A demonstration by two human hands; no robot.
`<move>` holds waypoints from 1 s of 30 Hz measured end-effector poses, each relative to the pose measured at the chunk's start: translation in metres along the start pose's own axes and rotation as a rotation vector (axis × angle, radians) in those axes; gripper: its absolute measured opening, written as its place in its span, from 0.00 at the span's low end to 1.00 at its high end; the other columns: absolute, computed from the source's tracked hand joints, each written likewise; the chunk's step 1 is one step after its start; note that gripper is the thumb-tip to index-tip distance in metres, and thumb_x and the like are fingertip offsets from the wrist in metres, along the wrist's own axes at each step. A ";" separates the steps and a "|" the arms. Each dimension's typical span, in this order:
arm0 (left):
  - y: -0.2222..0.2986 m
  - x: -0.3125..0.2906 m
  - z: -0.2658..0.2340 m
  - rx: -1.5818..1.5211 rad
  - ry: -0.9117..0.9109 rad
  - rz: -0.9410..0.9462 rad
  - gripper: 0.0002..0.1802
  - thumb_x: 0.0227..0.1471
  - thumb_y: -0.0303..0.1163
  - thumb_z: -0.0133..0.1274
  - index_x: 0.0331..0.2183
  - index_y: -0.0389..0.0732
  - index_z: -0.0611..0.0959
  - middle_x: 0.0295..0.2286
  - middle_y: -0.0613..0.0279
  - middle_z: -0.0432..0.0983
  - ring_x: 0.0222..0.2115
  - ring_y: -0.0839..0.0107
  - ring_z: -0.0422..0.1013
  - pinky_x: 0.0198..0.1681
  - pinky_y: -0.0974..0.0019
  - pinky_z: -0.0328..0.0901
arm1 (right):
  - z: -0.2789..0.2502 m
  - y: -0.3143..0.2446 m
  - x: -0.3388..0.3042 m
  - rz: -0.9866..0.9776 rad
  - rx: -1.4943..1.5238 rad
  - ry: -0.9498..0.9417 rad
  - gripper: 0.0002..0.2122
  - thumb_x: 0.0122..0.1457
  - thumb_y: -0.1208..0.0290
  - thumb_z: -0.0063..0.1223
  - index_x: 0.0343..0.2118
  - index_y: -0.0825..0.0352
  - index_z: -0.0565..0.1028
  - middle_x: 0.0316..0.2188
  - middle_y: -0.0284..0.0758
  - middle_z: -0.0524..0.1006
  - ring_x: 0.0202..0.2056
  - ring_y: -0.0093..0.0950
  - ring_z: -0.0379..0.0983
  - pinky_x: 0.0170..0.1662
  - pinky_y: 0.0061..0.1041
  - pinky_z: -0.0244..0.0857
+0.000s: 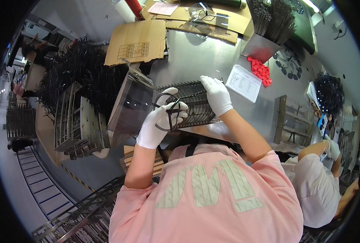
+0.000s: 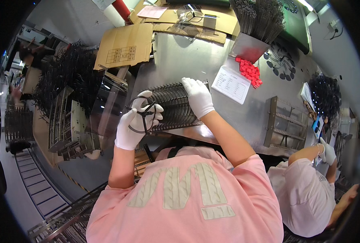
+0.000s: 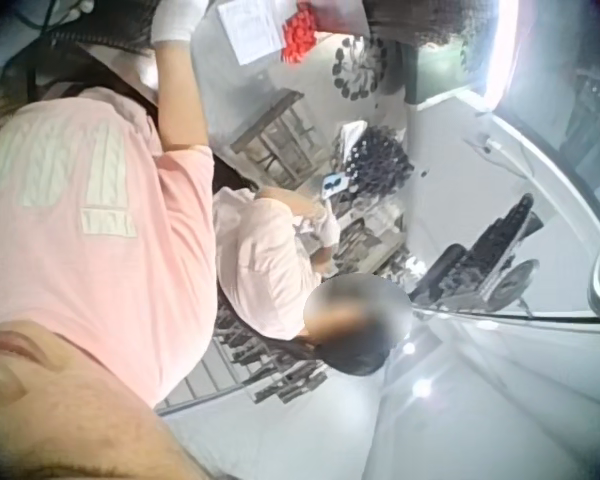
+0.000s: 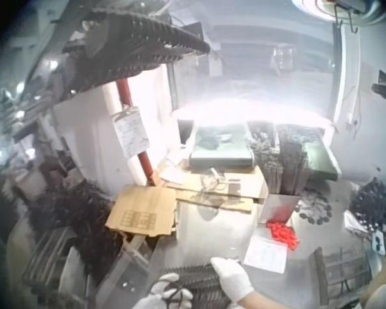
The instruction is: The person assembles small decorative items by inserting black and blue plastic pieces into metal racks on a stainless steel table. They handle the racks, pick up individual pieces, and place them into slots, occasionally moving between tables and adjusting the rack positions.
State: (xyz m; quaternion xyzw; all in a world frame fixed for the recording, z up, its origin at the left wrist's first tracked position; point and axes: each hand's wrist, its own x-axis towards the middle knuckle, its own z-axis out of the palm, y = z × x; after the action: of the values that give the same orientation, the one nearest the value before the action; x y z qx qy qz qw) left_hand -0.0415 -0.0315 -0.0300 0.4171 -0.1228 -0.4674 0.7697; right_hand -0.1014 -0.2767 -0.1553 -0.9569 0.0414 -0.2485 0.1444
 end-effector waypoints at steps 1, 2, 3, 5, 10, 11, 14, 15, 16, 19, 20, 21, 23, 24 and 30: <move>-0.001 0.000 -0.001 -0.005 0.005 -0.011 0.42 0.56 0.55 0.52 0.63 0.39 0.62 0.46 0.42 0.72 0.42 0.60 0.73 0.46 0.66 0.67 | -0.005 -0.005 0.005 -0.017 -0.010 -0.043 0.22 0.49 0.82 0.51 0.51 0.68 0.75 0.50 0.39 0.77 0.49 0.40 0.73 0.55 0.36 0.67; -0.002 0.001 -0.002 -0.007 -0.005 -0.031 0.42 0.56 0.55 0.52 0.63 0.39 0.62 0.46 0.42 0.72 0.43 0.59 0.74 0.46 0.66 0.68 | -0.013 -0.009 0.013 -0.027 -0.022 -0.126 0.22 0.49 0.81 0.53 0.51 0.67 0.75 0.52 0.39 0.76 0.50 0.40 0.72 0.56 0.37 0.66; -0.002 0.002 -0.003 -0.041 -0.024 -0.066 0.42 0.56 0.56 0.51 0.62 0.38 0.62 0.45 0.41 0.73 0.42 0.58 0.74 0.45 0.65 0.68 | -0.023 -0.014 0.023 0.011 -0.052 -0.252 0.23 0.49 0.79 0.56 0.52 0.67 0.75 0.53 0.39 0.75 0.52 0.41 0.71 0.57 0.38 0.65; -0.001 0.005 -0.006 -0.076 -0.125 -0.165 0.42 0.57 0.58 0.49 0.62 0.37 0.63 0.45 0.39 0.73 0.41 0.55 0.76 0.44 0.63 0.70 | -0.045 -0.032 0.039 -0.103 -0.059 -0.025 0.24 0.46 0.75 0.62 0.51 0.65 0.75 0.52 0.38 0.74 0.53 0.41 0.69 0.58 0.40 0.63; -0.004 0.016 -0.012 -0.041 -0.438 -0.641 0.40 0.60 0.59 0.43 0.57 0.32 0.68 0.42 0.41 0.76 0.39 0.54 0.77 0.43 0.64 0.72 | -0.122 -0.057 0.092 -0.532 0.128 0.066 0.25 0.44 0.63 0.67 0.48 0.61 0.74 0.41 0.34 0.75 0.48 0.38 0.71 0.52 0.36 0.66; -0.006 0.019 -0.013 -0.008 -0.587 -0.511 0.39 0.59 0.57 0.44 0.57 0.33 0.69 0.42 0.41 0.76 0.40 0.54 0.77 0.44 0.63 0.72 | -0.132 -0.061 0.101 -0.543 0.216 0.102 0.25 0.44 0.64 0.67 0.48 0.61 0.73 0.39 0.36 0.75 0.46 0.39 0.72 0.50 0.36 0.66; -0.012 0.031 -0.016 0.216 -0.903 -0.260 0.37 0.58 0.53 0.47 0.58 0.34 0.71 0.44 0.42 0.77 0.43 0.54 0.76 0.47 0.61 0.71 | -0.146 -0.069 0.098 -0.501 0.289 0.090 0.25 0.46 0.66 0.66 0.49 0.61 0.71 0.34 0.40 0.76 0.40 0.40 0.75 0.45 0.37 0.69; -0.007 0.033 -0.018 0.286 -1.002 -0.174 0.36 0.57 0.51 0.48 0.58 0.35 0.71 0.44 0.42 0.77 0.44 0.54 0.75 0.48 0.60 0.70 | -0.146 -0.066 0.088 -0.473 0.287 0.063 0.25 0.46 0.67 0.65 0.49 0.61 0.71 0.32 0.42 0.76 0.37 0.41 0.76 0.43 0.37 0.70; 0.000 0.036 -0.019 0.355 -1.101 -0.087 0.35 0.57 0.50 0.48 0.58 0.35 0.72 0.44 0.42 0.77 0.44 0.54 0.75 0.48 0.59 0.70 | -0.143 -0.062 0.078 -0.364 0.427 -0.019 0.21 0.50 0.70 0.58 0.49 0.64 0.72 0.29 0.46 0.75 0.31 0.42 0.75 0.38 0.36 0.70; 0.044 0.045 -0.021 0.300 -1.209 0.446 0.39 0.58 0.48 0.50 0.63 0.35 0.65 0.48 0.42 0.75 0.47 0.55 0.74 0.52 0.57 0.69 | -0.124 -0.015 0.049 0.284 0.472 0.012 0.20 0.59 0.65 0.50 0.54 0.65 0.70 0.29 0.41 0.76 0.31 0.38 0.76 0.38 0.33 0.70; 0.065 0.043 -0.020 0.091 -1.019 0.635 0.39 0.59 0.46 0.51 0.65 0.36 0.63 0.50 0.43 0.75 0.48 0.56 0.73 0.53 0.56 0.68 | -0.122 0.006 0.032 0.569 0.714 -0.201 0.21 0.63 0.60 0.46 0.56 0.65 0.69 0.29 0.38 0.77 0.31 0.34 0.76 0.38 0.31 0.69; 0.083 0.039 -0.018 -0.154 -0.667 0.769 0.35 0.60 0.43 0.50 0.63 0.36 0.64 0.51 0.47 0.74 0.50 0.58 0.71 0.54 0.56 0.68 | -0.117 0.025 0.015 0.805 0.941 -0.387 0.23 0.67 0.55 0.41 0.59 0.64 0.68 0.30 0.35 0.77 0.31 0.29 0.75 0.39 0.29 0.69; 0.104 0.037 -0.012 -0.600 0.091 0.939 0.27 0.63 0.35 0.49 0.61 0.36 0.68 0.54 0.54 0.72 0.54 0.64 0.68 0.55 0.56 0.66 | -0.085 0.036 -0.021 0.853 0.885 -0.396 0.27 0.69 0.48 0.37 0.63 0.62 0.65 0.30 0.32 0.76 0.31 0.24 0.73 0.39 0.26 0.67; 0.099 0.052 -0.010 -0.166 -0.039 0.811 0.25 0.62 0.33 0.51 0.59 0.38 0.71 0.54 0.55 0.72 0.54 0.63 0.68 0.56 0.56 0.66 | -0.070 0.039 -0.038 0.808 0.972 -0.342 0.29 0.70 0.46 0.35 0.65 0.62 0.64 0.31 0.31 0.76 0.30 0.23 0.72 0.39 0.25 0.67; -0.062 0.129 -0.019 1.919 -0.078 0.783 0.28 0.50 0.34 0.63 0.54 0.44 0.78 0.50 0.59 0.76 0.53 0.60 0.71 0.61 0.46 0.56 | -0.029 0.039 -0.077 1.056 1.160 -0.469 0.37 0.66 0.39 0.41 0.71 0.59 0.54 0.41 0.38 0.76 0.31 0.25 0.74 0.38 0.26 0.70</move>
State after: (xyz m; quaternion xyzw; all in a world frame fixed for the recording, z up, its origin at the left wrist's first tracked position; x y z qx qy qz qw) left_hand 0.0004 -0.1410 -0.1144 0.7704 -0.5951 0.0969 0.2071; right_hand -0.1832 -0.3099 -0.1790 -0.6115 0.3204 0.0770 0.7194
